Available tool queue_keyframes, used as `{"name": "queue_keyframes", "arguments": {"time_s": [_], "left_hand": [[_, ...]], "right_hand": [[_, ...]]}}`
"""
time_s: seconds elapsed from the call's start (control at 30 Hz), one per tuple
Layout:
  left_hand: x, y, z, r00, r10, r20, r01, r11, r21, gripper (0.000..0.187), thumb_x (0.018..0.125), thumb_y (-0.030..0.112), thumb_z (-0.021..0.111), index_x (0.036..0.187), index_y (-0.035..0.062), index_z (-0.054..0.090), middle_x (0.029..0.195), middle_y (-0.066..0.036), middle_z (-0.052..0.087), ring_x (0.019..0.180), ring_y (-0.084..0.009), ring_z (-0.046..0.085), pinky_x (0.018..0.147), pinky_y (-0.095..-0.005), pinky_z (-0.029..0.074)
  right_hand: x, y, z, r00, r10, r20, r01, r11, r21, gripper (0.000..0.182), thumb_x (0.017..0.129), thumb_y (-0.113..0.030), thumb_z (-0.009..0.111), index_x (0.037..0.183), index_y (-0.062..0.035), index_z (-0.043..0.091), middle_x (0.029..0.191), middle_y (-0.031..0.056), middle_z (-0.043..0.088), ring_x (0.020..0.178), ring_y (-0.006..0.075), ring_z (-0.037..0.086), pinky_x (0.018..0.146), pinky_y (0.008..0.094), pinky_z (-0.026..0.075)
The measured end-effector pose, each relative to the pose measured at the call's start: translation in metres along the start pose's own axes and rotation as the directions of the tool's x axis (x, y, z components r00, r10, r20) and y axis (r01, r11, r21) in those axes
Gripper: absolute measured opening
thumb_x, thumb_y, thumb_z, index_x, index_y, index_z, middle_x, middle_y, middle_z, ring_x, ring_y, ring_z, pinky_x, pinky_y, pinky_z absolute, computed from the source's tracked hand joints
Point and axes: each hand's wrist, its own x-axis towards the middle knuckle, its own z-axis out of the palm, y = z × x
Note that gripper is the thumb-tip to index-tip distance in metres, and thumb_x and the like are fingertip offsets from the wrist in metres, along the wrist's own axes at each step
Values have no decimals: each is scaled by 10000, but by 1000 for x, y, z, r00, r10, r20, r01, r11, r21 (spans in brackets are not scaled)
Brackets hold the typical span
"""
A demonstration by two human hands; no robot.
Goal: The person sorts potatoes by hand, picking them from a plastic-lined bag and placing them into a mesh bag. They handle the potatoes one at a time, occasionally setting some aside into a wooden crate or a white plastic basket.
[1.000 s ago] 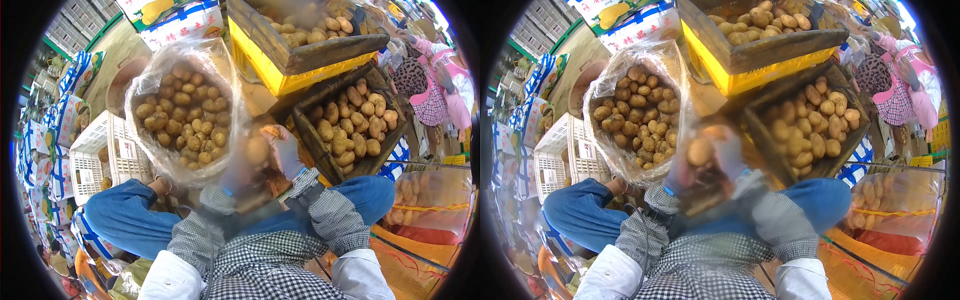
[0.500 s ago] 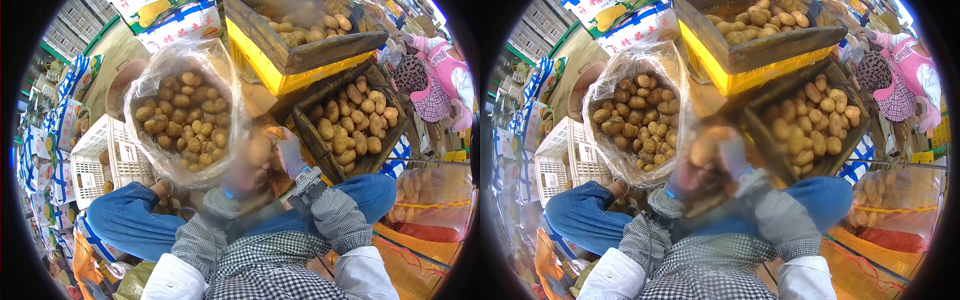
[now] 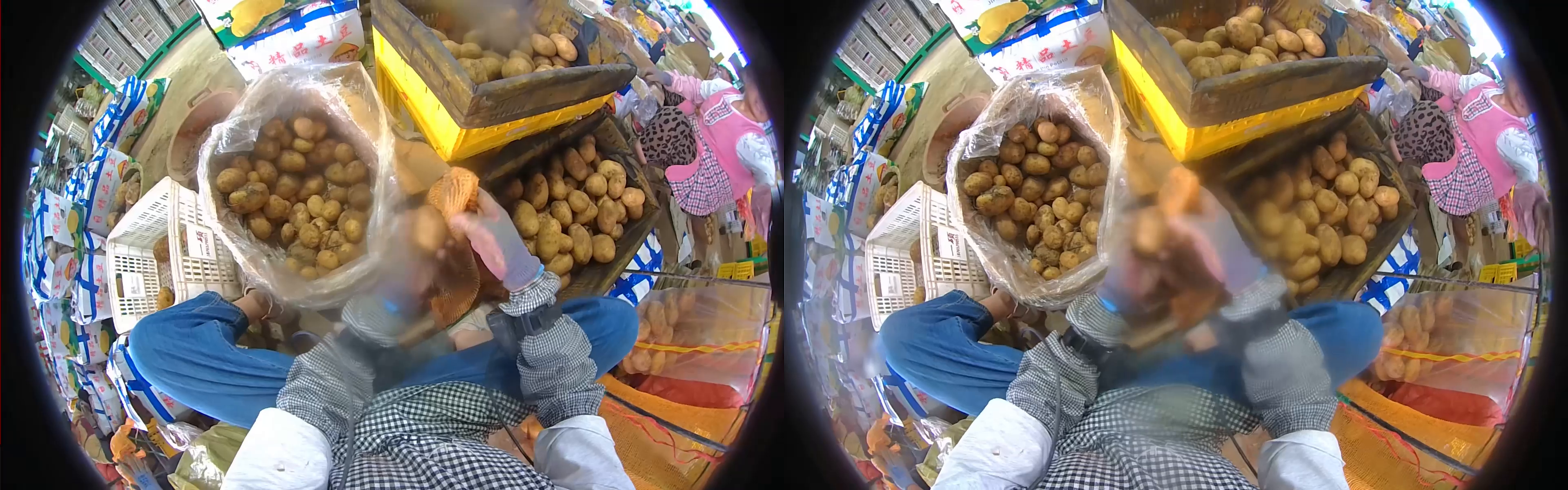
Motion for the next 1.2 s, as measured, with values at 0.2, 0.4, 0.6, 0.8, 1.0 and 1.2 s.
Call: {"name": "queue_keyframes", "arguments": {"time_s": [0.2, 0.4, 0.6, 0.8, 1.0, 1.2], "left_hand": [[-11, 43, 29, 995, -89, 53, 100, 953, -288, 246, 952, 145, 472, 1192, 87, 467, 901, -86, 577, 699, -194, 594, 507, -211, 472], [-7, 27, 20, 995, -101, -20, 88, 938, -335, 257, 945, 218, 466, 1165, 87, 494, 910, -81, 577, 657, -176, 576, 474, -199, 443], [-24, 2, 13, 991, -118, -67, 102, 973, -206, 337, 947, 341, 451, 1156, 84, 511, 874, -76, 590, 598, -150, 558, 437, -191, 427], [-28, 10, 6, 972, -204, 118, 229, 936, -267, 441, 949, 464, 437, 1148, 82, 529, 839, -72, 603, 538, -125, 540, 400, -183, 411], [-20, 31, -1, 856, -313, 412, 501, 701, -508, 538, 945, 568, 409, 1106, 71, 539, 830, -95, 598, 535, -138, 534, 364, -217, 395], [-23, 10, -15, 808, -356, 470, 581, 617, -531, 551, 948, 572, 394, 1129, 70, 531, 788, -98, 595, 510, -135, 516, 402, -205, 425]], "right_hand": [[0, -6, -9, 976, 116, -186, -206, 782, -589, 402, 828, -24, 648, 1199, -9, 492, 995, 32, 611, 850, 96, 593, 711, 203, 498], [2, 27, -1, 916, -394, 68, 398, 883, -247, 569, 806, 99, 557, 1340, -35, 413, 1229, 91, 515, 1080, 159, 538, 810, 260, 503], [6, 73, 19, 985, -116, -131, 98, 986, -137, 429, 889, -31, 543, 1308, -30, 449, 1152, 113, 564, 1012, 183, 562, 802, 288, 517], [19, 82, 4, 956, -31, -293, 19, 999, -41, 377, 914, -170, 623, 1232, -9, 502, 1098, 64, 580, 992, 159, 588, 839, 264, 511], [-4, 36, 22, 997, 20, -70, -4, 977, 212, 316, 907, -128, 571, 1200, -25, 511, 1083, 115, 589, 898, 207, 619, 665, 293, 560], [6, 75, 12, 988, 20, -154, -23, 1000, -16, 316, 864, -4, 543, 1176, -34, 498, 1054, 152, 594, 888, 232, 637, 620, 302, 580]]}}
